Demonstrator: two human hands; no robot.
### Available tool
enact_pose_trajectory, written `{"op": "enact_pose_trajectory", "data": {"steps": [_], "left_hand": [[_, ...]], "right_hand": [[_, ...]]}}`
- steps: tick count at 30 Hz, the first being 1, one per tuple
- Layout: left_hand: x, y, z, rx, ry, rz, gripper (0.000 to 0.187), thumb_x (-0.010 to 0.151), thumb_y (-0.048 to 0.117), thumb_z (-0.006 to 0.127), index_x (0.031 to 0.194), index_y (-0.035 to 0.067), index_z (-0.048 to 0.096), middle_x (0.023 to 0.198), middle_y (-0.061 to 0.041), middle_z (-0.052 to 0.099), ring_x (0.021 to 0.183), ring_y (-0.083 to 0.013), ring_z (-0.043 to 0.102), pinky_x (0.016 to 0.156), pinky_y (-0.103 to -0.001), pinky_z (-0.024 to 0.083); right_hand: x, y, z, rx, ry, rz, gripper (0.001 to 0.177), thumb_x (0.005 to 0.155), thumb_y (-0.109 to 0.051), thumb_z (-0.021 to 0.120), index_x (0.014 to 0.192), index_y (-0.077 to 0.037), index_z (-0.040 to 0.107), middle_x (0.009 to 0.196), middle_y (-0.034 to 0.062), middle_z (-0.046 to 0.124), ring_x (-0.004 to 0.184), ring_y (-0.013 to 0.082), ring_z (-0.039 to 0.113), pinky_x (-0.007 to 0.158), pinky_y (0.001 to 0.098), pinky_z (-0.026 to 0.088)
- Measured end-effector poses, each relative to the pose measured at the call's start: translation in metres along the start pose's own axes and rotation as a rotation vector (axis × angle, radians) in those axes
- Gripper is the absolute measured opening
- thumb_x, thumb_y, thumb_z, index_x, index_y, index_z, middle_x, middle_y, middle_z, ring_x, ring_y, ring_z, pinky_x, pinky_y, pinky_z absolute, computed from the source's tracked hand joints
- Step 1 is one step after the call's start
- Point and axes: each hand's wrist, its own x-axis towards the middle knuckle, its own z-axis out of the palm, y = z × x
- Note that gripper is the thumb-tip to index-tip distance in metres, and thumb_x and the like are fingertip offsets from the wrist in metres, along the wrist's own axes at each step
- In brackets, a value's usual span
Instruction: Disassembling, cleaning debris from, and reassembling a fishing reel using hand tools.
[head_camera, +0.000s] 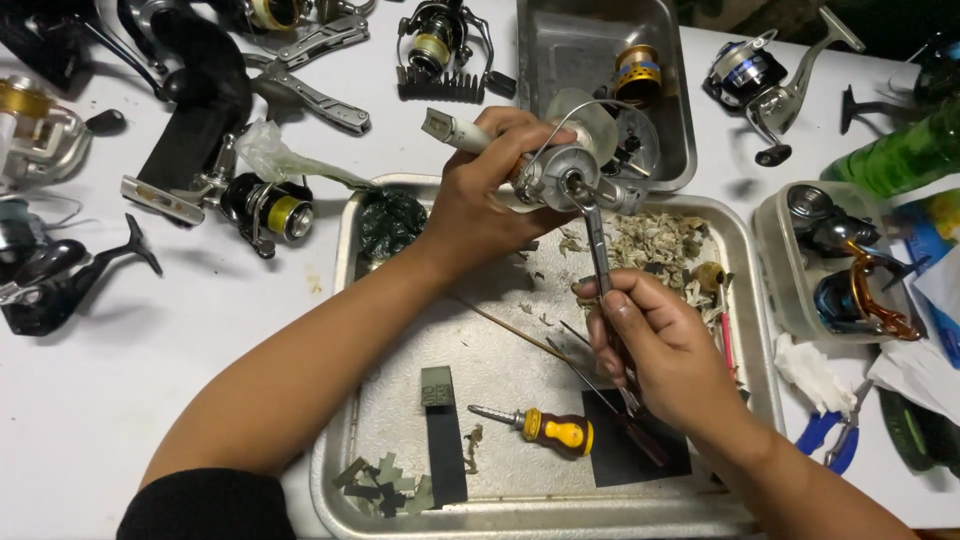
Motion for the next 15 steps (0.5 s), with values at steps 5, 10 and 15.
{"op": "enact_pose_trajectory", "data": {"steps": [5,10,15], "left_hand": [[0.003,0.012,-0.002,-0.063,-0.044,-0.071,0.059,0.083,0.012,0.093,0.131,0.007,0.059,0.126,-0.01,0.053,0.12,-0.0266,0.063,0.109,-0.03,0.062],[-0.001,-0.002,-0.004,0.013,-0.078,0.016,0.063,0.088,0.015,0.091,0.139,0.008,0.056,0.13,-0.014,0.049,0.126,-0.0284,0.059,0.111,-0.03,0.063],[0.0,-0.001,-0.004,0.051,-0.047,0.029,0.063,0.086,0.016,0.093,0.136,0.007,0.056,0.127,-0.014,0.049,0.121,-0.0302,0.062,0.11,-0.032,0.062]], "right_hand": [[0.0,0.006,-0.003,0.003,-0.015,-0.044,0.03,0.108,-0.017,0.044,0.121,0.003,0.062,0.07,0.0075,0.055,0.051,0.0138,0.046,0.042,0.0252,0.038],[-0.003,0.004,-0.002,0.128,-0.045,0.025,0.029,0.108,-0.016,0.044,0.123,0.002,0.061,0.07,0.0078,0.052,0.052,0.0137,0.041,0.044,0.0253,0.035],[-0.002,0.015,0.004,0.22,-0.009,0.003,0.027,0.108,-0.021,0.047,0.117,0.001,0.061,0.07,0.0074,0.047,0.051,0.0135,0.038,0.043,0.0246,0.033]]}}
